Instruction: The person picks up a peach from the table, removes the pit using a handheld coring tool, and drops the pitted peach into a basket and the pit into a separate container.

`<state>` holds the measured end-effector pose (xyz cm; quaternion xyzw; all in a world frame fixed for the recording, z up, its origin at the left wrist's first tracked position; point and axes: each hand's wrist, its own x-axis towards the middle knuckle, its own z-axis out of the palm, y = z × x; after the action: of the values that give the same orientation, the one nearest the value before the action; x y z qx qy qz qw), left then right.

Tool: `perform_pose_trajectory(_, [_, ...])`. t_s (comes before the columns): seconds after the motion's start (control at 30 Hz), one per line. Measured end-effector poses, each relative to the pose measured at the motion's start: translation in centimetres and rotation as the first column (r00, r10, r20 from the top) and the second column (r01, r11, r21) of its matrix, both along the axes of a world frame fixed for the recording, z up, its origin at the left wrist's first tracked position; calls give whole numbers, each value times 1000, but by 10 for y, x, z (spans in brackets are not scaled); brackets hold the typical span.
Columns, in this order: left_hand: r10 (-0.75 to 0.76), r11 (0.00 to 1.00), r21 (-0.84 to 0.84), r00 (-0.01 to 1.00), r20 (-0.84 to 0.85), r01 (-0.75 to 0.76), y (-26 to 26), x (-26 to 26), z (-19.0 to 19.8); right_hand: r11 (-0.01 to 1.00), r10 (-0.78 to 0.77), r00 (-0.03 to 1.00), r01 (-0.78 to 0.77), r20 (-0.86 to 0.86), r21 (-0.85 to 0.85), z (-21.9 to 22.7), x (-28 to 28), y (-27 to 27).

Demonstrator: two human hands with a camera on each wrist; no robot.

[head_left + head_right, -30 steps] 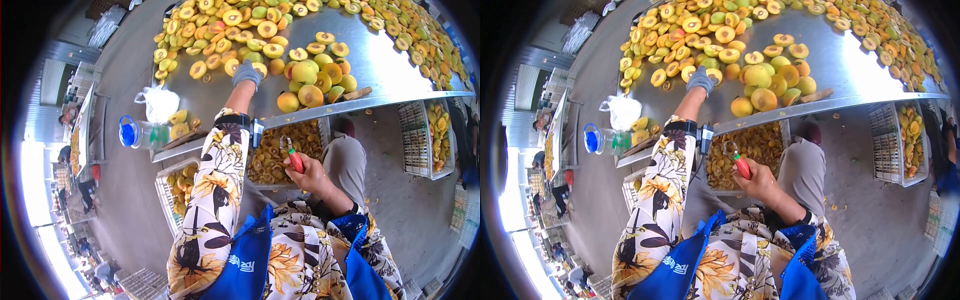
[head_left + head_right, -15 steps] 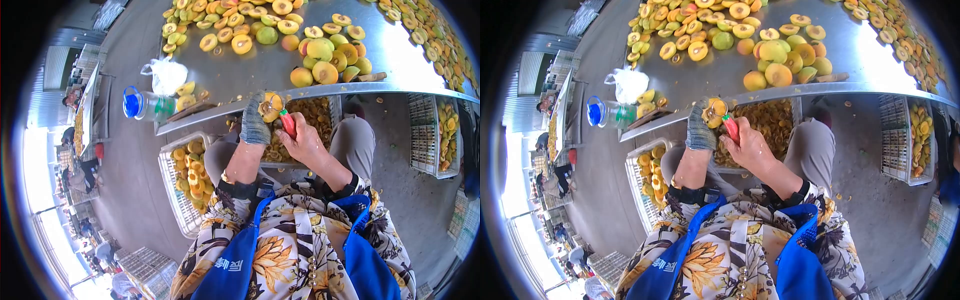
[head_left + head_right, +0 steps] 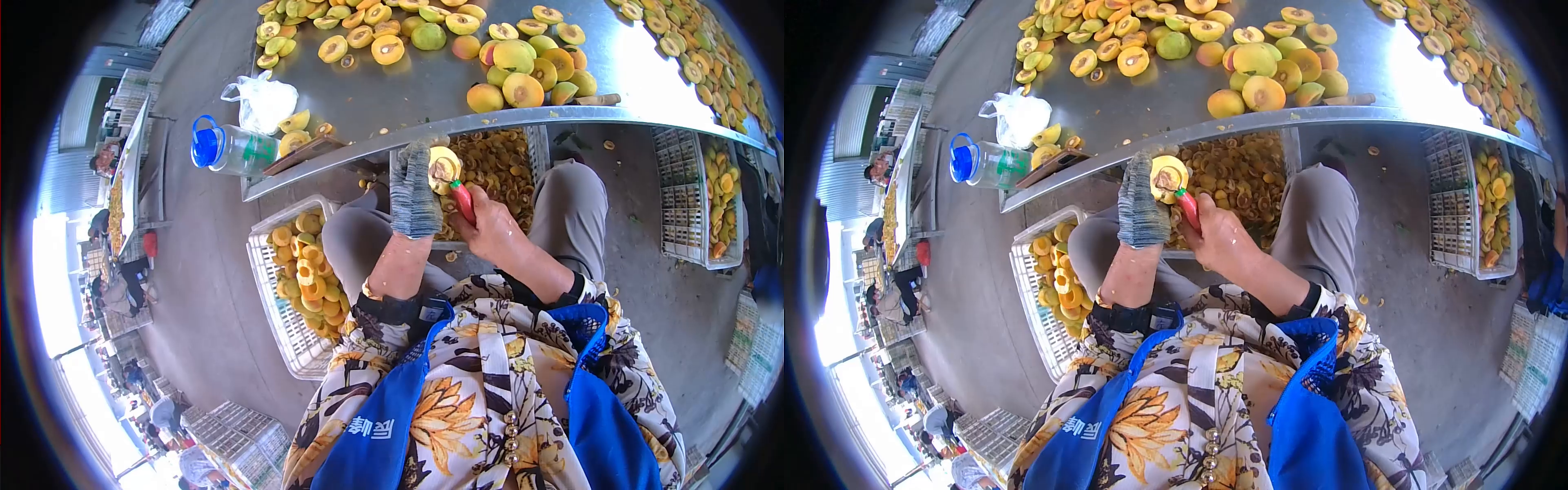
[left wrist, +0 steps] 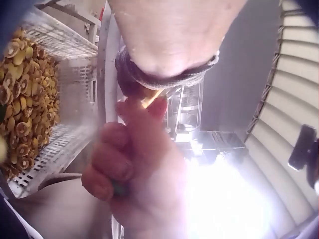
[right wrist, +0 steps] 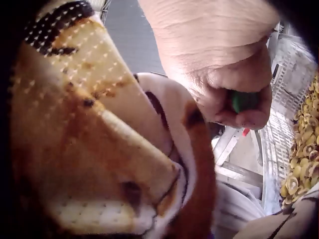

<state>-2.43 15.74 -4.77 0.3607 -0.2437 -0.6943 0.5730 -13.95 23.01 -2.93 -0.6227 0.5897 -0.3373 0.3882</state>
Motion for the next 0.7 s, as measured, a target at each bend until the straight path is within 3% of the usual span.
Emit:
perform_pose_trajectory(0.07, [-12,993,-112,992,126,26,2,-4,9,997,-6,1000,6,9,82,1,3,3])
perform_pose_trajectory(0.3, [82,996,-31,986,146,-78,-6,-2,-5,992,-19,996,9,83,125,-1,14,8])
perform_pose_trajectory(0.4, [-11,1000,6,984,178,11,-12,6,-6,988,27,998,-36,60,149,-8,13,7])
perform_pose_trajectory(0.5, [-363,919,182,931,50,349,-21,21,-5,985,120,993,-121,12,121,-8,9,2])
perform_pose_trajectory(0.57, [-395,907,174,918,33,383,-21,27,-8,795,184,949,-296,255,530,20,2,-6])
perform_pose_trajectory(0.63, [-404,902,147,914,-44,406,-17,28,-3,747,127,923,-330,363,578,16,2,-5])
perform_pose_trajectory(0.7, [-372,925,89,928,22,369,-14,29,-8,687,14,869,-369,495,627,15,5,-5])
